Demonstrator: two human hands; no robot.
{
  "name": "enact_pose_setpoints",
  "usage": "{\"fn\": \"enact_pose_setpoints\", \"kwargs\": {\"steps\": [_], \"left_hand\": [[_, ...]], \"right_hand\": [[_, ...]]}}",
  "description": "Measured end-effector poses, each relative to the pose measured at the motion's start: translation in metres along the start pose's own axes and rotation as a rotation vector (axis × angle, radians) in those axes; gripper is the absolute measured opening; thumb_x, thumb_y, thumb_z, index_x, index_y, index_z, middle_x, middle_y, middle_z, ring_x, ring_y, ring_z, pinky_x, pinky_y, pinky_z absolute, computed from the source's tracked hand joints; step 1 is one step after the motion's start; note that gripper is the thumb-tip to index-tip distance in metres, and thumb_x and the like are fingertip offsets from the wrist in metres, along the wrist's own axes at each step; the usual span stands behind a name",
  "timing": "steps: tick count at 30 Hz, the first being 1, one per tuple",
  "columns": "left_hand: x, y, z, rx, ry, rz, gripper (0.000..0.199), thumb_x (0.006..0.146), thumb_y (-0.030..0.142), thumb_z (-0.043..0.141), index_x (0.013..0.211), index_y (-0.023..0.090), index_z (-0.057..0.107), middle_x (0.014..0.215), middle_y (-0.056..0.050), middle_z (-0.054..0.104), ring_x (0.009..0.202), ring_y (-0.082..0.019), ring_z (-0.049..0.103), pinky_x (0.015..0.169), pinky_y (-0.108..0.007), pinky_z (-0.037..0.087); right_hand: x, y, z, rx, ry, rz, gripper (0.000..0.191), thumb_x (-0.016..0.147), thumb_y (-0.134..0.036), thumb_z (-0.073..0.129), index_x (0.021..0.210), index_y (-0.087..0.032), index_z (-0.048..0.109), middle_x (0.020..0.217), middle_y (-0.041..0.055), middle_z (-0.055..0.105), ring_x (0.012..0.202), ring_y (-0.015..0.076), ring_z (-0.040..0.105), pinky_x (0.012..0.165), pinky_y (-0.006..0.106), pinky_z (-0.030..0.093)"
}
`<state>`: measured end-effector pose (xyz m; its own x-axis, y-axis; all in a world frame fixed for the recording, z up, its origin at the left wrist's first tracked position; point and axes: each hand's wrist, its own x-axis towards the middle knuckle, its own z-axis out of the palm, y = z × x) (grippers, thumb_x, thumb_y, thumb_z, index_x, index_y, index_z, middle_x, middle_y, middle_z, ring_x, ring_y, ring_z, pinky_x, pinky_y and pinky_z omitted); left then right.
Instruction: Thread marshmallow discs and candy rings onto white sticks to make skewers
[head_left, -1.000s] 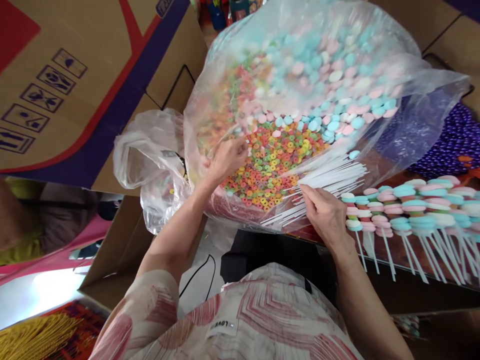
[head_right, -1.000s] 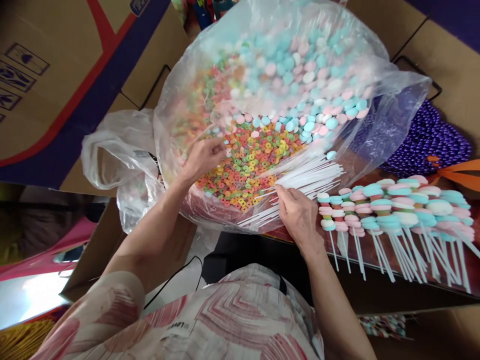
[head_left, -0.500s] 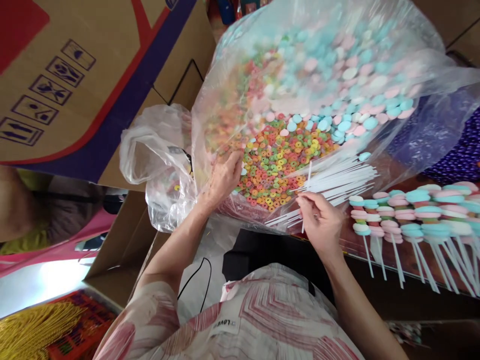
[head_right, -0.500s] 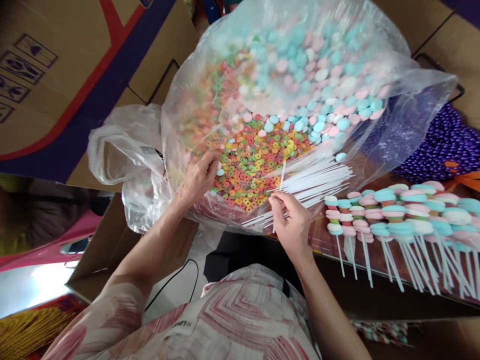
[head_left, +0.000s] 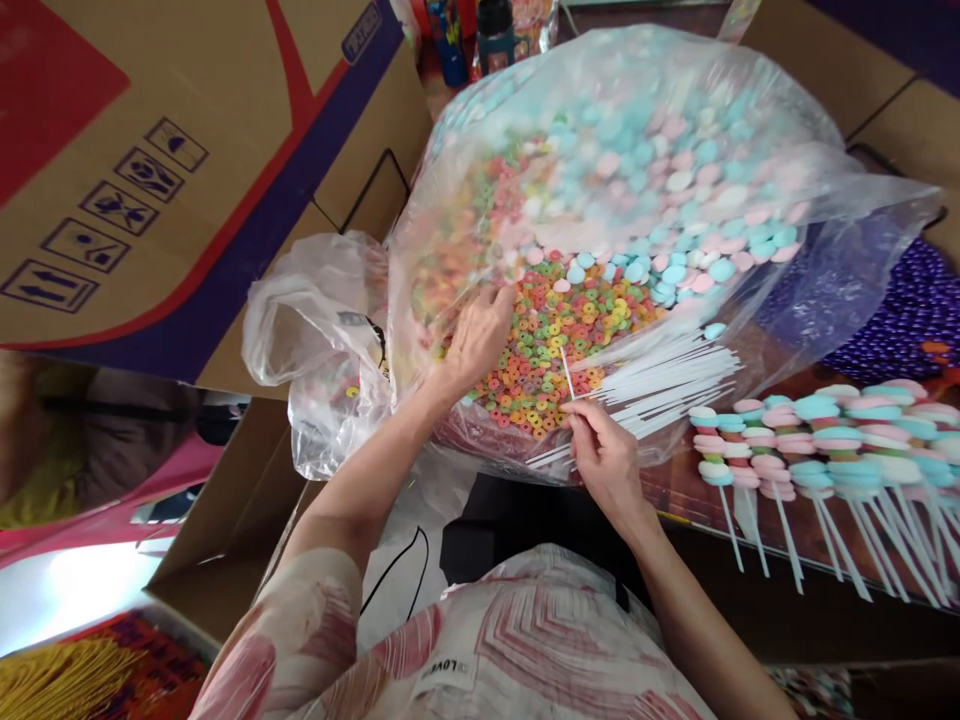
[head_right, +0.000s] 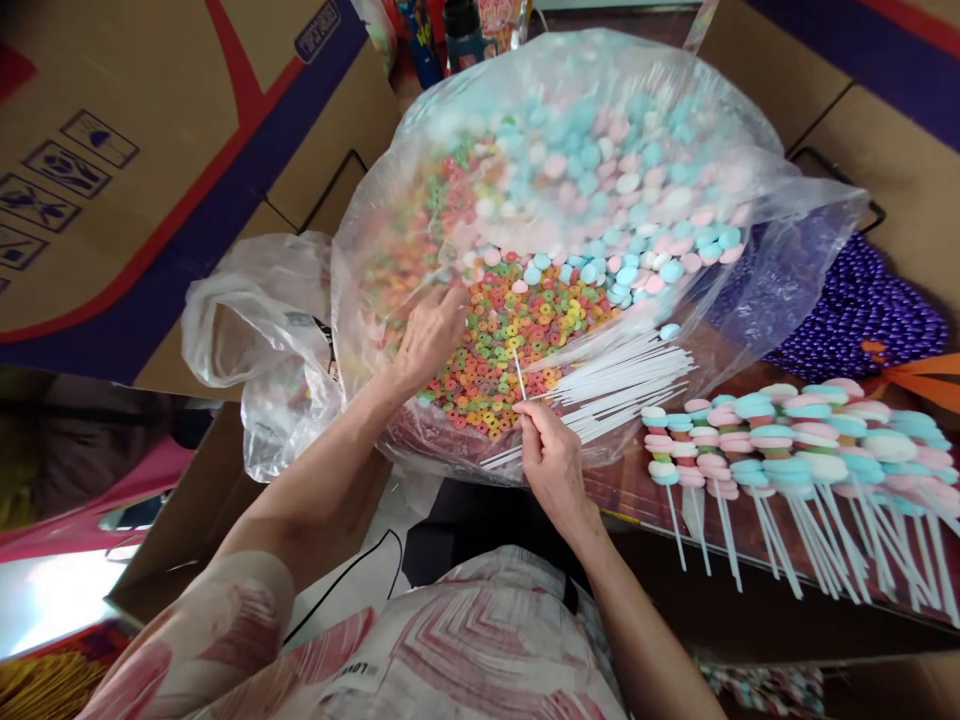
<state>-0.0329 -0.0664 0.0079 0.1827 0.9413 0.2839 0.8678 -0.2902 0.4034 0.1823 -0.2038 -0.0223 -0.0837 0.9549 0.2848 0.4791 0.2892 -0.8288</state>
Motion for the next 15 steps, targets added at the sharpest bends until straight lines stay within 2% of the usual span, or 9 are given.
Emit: {"fn": "enact_pose_setpoints", "kwargs": {"steps": [3, 5, 10, 12, 15], "left_hand": [[0.013, 0.007, 0.009, 0.014, -0.028, 0.055, 0.026, 0.090, 0.002, 0.045, 0.099, 0.020, 0.061, 0.107, -0.014, 0.068, 0.106, -0.028, 0.062, 0.093, -0.039, 0.048], [0.021, 0.007, 0.013, -0.076, -0.009, 0.038, 0.022, 0.090, 0.004, 0.048, 0.100, 0.020, 0.059, 0.098, -0.012, 0.068, 0.096, -0.026, 0.062, 0.088, -0.039, 0.048], [0.037, 0.005, 0.023, -0.580, 0.071, -0.110, 0.008, 0.090, 0.015, 0.058, 0.094, 0.022, 0.059, 0.082, -0.001, 0.065, 0.068, -0.015, 0.057, 0.067, -0.028, 0.047], [0.039, 0.009, 0.027, -0.778, 0.011, -0.159, 0.005, 0.089, 0.018, 0.058, 0.091, 0.021, 0.062, 0.079, 0.000, 0.065, 0.063, -0.013, 0.057, 0.061, -0.026, 0.047], [0.033, 0.020, 0.029, -0.973, -0.064, -0.224, 0.005, 0.088, 0.023, 0.063, 0.089, 0.020, 0.066, 0.076, 0.001, 0.065, 0.059, -0.011, 0.057, 0.056, -0.023, 0.047]], "right_hand": [[0.001, 0.000, 0.000, 0.011, -0.004, 0.010, 0.022, 0.102, -0.023, 0.049, 0.108, -0.024, 0.070, 0.083, 0.0028, 0.075, 0.064, 0.0168, 0.069, 0.061, 0.029, 0.056], [0.001, 0.001, 0.001, 0.024, -0.004, 0.017, 0.022, 0.101, -0.023, 0.050, 0.106, -0.024, 0.071, 0.082, 0.0025, 0.075, 0.063, 0.0167, 0.069, 0.061, 0.029, 0.056], [0.001, 0.001, 0.002, 0.047, 0.033, 0.005, 0.021, 0.100, -0.023, 0.051, 0.103, -0.024, 0.072, 0.081, 0.0021, 0.075, 0.060, 0.0157, 0.066, 0.061, 0.029, 0.056], [0.000, 0.000, 0.003, 0.073, 0.043, 0.019, 0.021, 0.100, -0.022, 0.052, 0.104, -0.023, 0.072, 0.081, 0.0018, 0.075, 0.057, 0.0144, 0.064, 0.059, 0.029, 0.055], [0.004, -0.001, 0.004, 0.155, 0.073, 0.118, 0.022, 0.102, -0.026, 0.050, 0.107, -0.023, 0.071, 0.082, 0.0012, 0.075, 0.049, 0.0117, 0.058, 0.051, 0.026, 0.050]]}}
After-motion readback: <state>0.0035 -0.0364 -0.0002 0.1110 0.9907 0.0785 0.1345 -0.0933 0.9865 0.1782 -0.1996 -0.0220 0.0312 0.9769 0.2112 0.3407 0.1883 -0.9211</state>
